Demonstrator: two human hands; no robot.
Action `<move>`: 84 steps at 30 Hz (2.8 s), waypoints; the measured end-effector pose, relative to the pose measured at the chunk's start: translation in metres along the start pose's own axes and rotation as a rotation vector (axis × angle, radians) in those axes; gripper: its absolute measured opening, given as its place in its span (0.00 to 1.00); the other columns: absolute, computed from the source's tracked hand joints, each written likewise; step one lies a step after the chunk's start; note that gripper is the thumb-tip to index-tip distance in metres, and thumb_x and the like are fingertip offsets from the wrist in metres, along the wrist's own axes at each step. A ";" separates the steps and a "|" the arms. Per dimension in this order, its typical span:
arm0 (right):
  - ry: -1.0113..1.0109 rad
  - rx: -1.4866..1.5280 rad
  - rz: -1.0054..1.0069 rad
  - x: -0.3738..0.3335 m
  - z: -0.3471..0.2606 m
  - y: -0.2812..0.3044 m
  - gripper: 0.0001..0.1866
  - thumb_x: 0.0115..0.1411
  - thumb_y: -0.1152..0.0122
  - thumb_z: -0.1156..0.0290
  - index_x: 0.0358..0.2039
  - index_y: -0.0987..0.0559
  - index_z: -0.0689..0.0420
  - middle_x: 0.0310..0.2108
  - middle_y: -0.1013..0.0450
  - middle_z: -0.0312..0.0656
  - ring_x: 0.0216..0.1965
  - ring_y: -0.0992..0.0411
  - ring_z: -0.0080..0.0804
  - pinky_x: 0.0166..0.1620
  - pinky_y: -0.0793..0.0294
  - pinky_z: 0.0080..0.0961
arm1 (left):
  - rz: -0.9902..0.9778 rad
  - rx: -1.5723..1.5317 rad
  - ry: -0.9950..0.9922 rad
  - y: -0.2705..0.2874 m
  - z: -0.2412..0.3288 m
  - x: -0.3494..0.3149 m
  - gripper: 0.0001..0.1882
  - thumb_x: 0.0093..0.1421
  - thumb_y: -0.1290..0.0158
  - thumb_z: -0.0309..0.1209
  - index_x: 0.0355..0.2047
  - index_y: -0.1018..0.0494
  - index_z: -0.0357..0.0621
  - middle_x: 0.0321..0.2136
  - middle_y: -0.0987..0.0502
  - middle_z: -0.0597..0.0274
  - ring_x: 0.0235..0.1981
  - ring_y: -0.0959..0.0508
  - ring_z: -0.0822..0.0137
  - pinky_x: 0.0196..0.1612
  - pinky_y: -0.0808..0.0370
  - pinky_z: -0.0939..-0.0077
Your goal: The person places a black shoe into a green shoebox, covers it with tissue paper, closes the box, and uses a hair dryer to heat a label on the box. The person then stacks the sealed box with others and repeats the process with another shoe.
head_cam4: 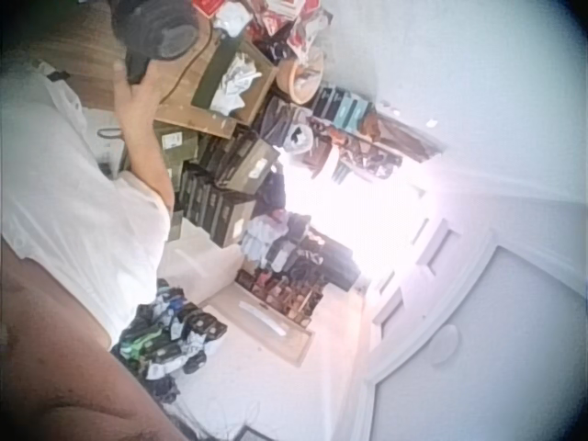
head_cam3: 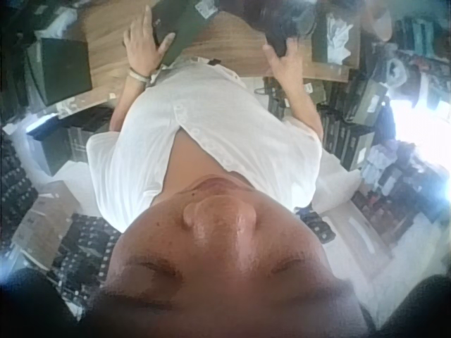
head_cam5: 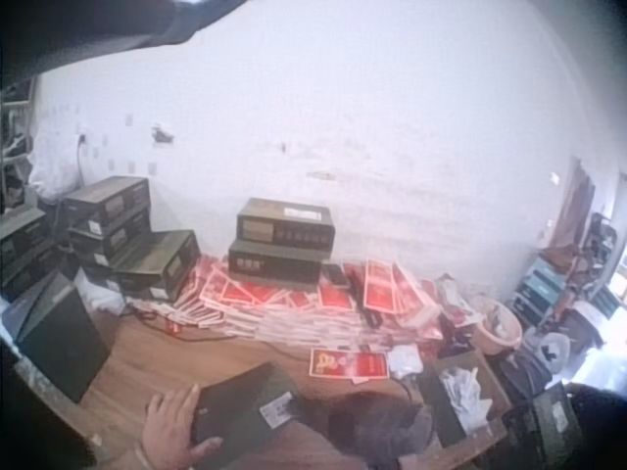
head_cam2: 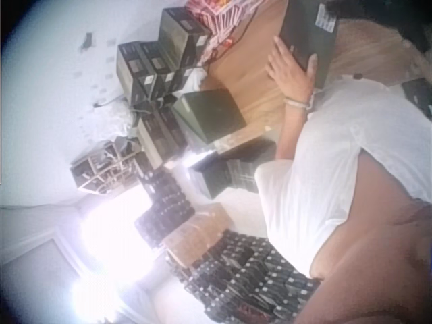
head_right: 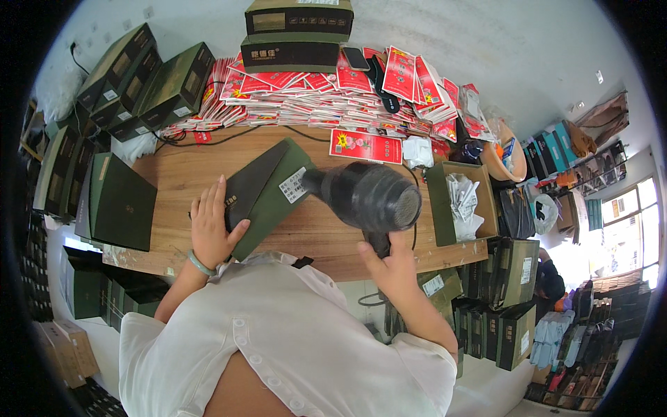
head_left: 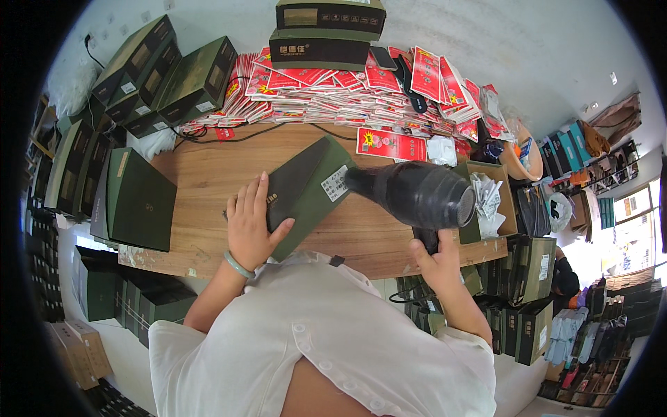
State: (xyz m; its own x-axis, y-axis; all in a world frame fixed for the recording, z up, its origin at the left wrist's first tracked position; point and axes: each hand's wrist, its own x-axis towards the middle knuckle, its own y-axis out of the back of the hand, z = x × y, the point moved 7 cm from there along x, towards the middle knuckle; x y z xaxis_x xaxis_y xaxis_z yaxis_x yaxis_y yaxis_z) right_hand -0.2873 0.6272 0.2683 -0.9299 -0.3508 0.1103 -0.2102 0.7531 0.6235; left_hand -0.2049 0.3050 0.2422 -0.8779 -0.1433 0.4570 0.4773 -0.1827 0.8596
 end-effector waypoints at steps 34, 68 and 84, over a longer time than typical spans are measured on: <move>0.035 -0.011 -0.094 -0.002 -0.031 -0.008 0.30 0.61 0.44 0.48 0.57 0.36 0.53 0.40 0.27 0.52 0.39 0.26 0.54 0.40 0.26 0.46 | -0.025 0.028 -0.039 -0.011 0.000 -0.007 0.40 0.64 0.56 0.51 0.67 0.51 0.36 0.66 0.43 0.48 0.63 0.39 0.45 0.63 0.46 0.49; 0.066 0.003 -0.069 -0.028 -0.017 0.005 0.30 0.61 0.43 0.48 0.56 0.36 0.51 0.41 0.26 0.51 0.38 0.25 0.55 0.37 0.26 0.46 | 0.011 0.008 -0.050 -0.010 0.000 0.000 0.39 0.66 0.58 0.51 0.68 0.50 0.37 0.62 0.38 0.44 0.60 0.36 0.46 0.60 0.42 0.53; -0.054 -0.027 -0.127 -0.007 -0.033 0.009 0.30 0.61 0.43 0.47 0.56 0.36 0.51 0.36 0.25 0.51 0.37 0.25 0.54 0.36 0.26 0.46 | -0.015 0.024 -0.046 -0.013 -0.001 -0.007 0.40 0.65 0.58 0.52 0.67 0.50 0.37 0.64 0.41 0.47 0.62 0.38 0.47 0.61 0.45 0.50</move>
State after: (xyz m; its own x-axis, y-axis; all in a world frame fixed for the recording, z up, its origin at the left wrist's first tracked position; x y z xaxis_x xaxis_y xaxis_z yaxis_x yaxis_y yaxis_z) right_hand -0.2732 0.6180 0.2985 -0.9115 -0.4112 -0.0120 -0.3195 0.6893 0.6503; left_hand -0.2047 0.3070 0.2275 -0.8862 -0.0953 0.4534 0.4632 -0.1609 0.8715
